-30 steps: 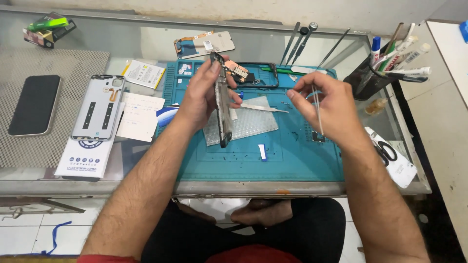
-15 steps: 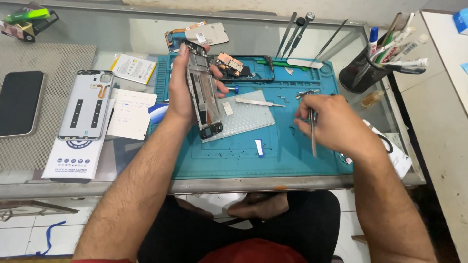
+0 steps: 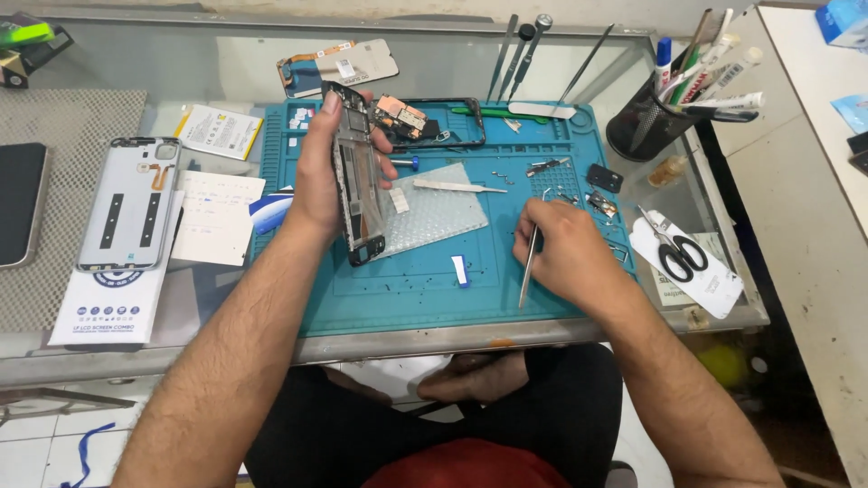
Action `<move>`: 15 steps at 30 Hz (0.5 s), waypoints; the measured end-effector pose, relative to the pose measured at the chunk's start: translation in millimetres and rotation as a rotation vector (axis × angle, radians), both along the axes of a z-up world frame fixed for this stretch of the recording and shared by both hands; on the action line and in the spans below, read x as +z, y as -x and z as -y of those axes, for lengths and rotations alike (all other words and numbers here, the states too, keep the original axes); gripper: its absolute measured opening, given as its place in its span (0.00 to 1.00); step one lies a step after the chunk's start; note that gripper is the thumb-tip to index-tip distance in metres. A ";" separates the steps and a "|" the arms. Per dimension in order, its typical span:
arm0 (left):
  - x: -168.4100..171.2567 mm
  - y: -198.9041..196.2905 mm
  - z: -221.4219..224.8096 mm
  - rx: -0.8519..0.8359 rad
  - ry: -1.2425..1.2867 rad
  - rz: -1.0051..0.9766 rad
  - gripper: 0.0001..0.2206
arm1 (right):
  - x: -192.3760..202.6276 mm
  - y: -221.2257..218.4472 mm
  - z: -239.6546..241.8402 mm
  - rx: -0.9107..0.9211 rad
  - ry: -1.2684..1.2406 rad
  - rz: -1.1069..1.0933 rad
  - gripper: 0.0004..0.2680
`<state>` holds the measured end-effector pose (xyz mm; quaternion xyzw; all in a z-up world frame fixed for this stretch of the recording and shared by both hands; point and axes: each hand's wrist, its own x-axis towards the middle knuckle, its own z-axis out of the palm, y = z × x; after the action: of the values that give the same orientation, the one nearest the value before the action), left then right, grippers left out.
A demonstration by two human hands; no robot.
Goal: The person is disassembling a smartphone on a repair bench, using a pry tool to separate parts and carefully managing internal ribbon cables.
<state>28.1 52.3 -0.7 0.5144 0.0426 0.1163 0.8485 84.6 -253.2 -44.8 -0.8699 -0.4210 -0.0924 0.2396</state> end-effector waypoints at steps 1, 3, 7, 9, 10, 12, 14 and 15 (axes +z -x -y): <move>-1.6 -0.3 0.5 -0.004 0.000 -0.001 0.28 | 1.9 1.8 -0.3 -0.004 0.000 -0.001 0.06; -3.3 -1.8 -0.5 -0.005 0.023 -0.010 0.29 | 7.1 3.4 -3.1 -0.038 -0.077 -0.096 0.08; -9.5 -2.3 2.7 0.041 -0.196 0.054 0.43 | 16.6 11.9 -1.2 -0.002 -0.536 -0.495 0.12; -8.0 -1.0 4.3 0.045 -0.214 0.063 0.42 | 28.7 21.5 -0.6 0.047 -0.924 -0.903 0.14; -8.7 -0.8 5.3 0.043 -0.215 0.065 0.42 | 29.5 22.9 1.2 0.046 -0.925 -0.901 0.14; -8.4 -0.9 7.1 0.048 -0.225 0.074 0.40 | 32.4 25.5 4.6 0.052 -1.000 -0.949 0.15; -11.7 -2.9 7.3 0.047 -0.226 0.094 0.38 | 42.2 11.7 23.9 0.010 -0.925 -0.769 0.15; -13.6 -4.4 7.2 0.049 -0.224 0.110 0.37 | 46.6 5.4 33.7 -0.034 -0.842 -0.595 0.15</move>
<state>32.5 45.1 -14.3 0.5977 -0.0044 0.1691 0.7837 79.2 -286.9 1.8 -0.6935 -0.2467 -0.0062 0.6768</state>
